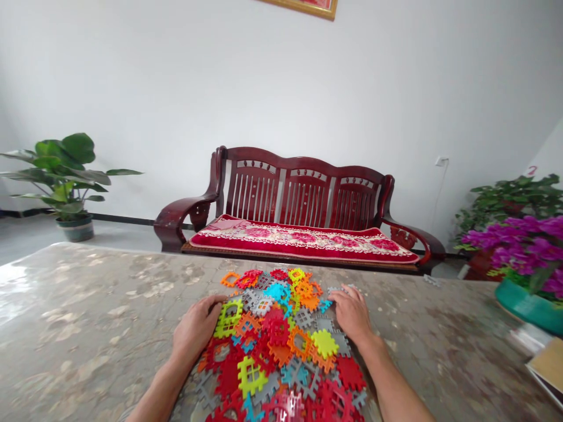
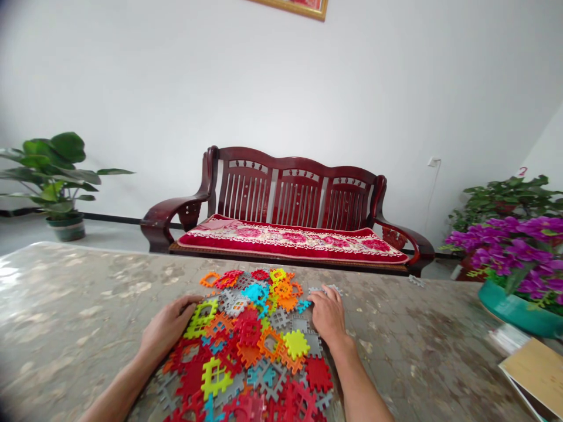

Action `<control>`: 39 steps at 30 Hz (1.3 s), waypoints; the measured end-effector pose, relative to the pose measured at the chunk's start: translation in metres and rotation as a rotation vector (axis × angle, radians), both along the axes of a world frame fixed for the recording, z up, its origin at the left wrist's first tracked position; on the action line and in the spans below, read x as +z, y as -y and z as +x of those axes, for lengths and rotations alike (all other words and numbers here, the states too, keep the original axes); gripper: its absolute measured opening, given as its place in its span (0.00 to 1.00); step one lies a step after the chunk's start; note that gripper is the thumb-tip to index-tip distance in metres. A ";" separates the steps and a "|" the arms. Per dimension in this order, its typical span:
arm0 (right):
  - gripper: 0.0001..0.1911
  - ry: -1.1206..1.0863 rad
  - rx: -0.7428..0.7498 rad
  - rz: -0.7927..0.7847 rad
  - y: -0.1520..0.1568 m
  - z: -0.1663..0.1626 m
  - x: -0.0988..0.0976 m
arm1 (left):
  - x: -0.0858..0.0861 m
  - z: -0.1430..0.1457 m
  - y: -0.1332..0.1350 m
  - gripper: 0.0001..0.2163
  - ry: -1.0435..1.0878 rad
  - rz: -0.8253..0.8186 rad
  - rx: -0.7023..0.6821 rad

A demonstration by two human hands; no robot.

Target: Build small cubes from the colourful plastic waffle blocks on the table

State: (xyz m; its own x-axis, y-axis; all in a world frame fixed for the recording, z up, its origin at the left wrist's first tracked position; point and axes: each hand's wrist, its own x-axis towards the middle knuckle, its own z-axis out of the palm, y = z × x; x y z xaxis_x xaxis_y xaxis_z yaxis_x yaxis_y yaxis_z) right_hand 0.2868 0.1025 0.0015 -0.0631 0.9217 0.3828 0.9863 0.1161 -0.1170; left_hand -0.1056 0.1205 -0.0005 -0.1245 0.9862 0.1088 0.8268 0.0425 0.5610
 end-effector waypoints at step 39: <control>0.10 0.013 0.043 -0.177 0.022 -0.071 0.027 | 0.003 0.002 0.001 0.17 0.007 -0.008 -0.012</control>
State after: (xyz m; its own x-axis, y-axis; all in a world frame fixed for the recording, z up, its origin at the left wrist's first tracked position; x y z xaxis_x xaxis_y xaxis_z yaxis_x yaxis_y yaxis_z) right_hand 0.2154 0.0808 0.0285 -0.1080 0.9709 0.2139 0.9824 0.1372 -0.1270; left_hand -0.1037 0.1190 0.0027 -0.1132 0.9885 0.1002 0.8231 0.0369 0.5666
